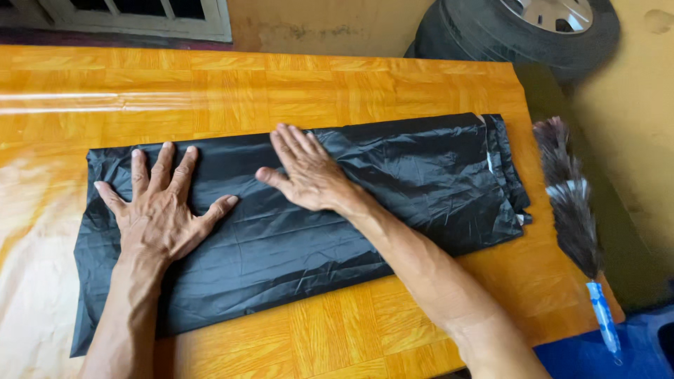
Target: The person folds a black drawstring bag on a wooden table, secures the drawstring, and places it into a white plastic basket. They then retrieve a larger black fabric item from a blue bin, brush it with a feather duster, and fold it on the table.
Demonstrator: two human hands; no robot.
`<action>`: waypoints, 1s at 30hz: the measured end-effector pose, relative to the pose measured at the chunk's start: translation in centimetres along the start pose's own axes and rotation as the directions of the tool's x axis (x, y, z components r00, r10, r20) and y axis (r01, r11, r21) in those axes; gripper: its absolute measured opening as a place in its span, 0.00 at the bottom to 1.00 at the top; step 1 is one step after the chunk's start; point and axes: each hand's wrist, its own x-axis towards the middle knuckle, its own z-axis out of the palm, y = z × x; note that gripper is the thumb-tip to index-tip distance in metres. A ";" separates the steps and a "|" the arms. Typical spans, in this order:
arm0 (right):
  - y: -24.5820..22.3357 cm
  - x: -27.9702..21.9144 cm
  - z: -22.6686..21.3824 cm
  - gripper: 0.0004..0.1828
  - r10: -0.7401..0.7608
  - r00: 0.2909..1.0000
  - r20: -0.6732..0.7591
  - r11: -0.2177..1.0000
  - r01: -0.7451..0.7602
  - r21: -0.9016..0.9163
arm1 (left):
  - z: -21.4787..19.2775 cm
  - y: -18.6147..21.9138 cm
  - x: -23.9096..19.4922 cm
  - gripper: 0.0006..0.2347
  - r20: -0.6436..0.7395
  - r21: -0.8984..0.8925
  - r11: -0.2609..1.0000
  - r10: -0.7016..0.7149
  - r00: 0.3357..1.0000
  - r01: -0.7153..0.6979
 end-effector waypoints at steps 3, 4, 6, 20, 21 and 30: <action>4.3 -2.1 -1.0 0.55 0.098 0.995 0.000 0.995 -0.098 0.019 | -0.3 0.3 0.0 0.44 0.024 -0.020 1.000 -0.013 1.000 0.014; 5.8 -2.8 -1.2 0.55 0.163 0.986 -0.024 0.987 -0.163 0.000 | -0.3 0.3 0.0 0.44 0.036 -0.007 1.000 -0.021 0.999 0.021; 9.2 -4.2 -1.6 0.55 0.238 0.970 -0.058 0.971 -0.240 -0.018 | -0.3 0.2 0.2 0.44 0.044 0.005 1.000 -0.013 0.999 0.013; 21.7 -11.7 -6.9 0.52 0.677 0.736 0.001 0.736 -0.677 0.015 | 0.2 0.2 0.1 0.44 -0.041 0.020 0.999 0.028 0.999 -0.028; 20.3 -11.0 -7.2 0.52 0.624 0.782 0.013 0.782 -0.624 0.001 | 0.2 0.0 -0.3 0.44 -0.057 0.019 0.999 -0.042 0.997 0.043; -2.1 -1.1 -2.0 0.45 0.034 0.952 -0.305 0.968 0.044 0.245 | 1.2 -1.1 -0.1 0.43 -0.082 -0.015 0.998 0.057 0.995 -0.059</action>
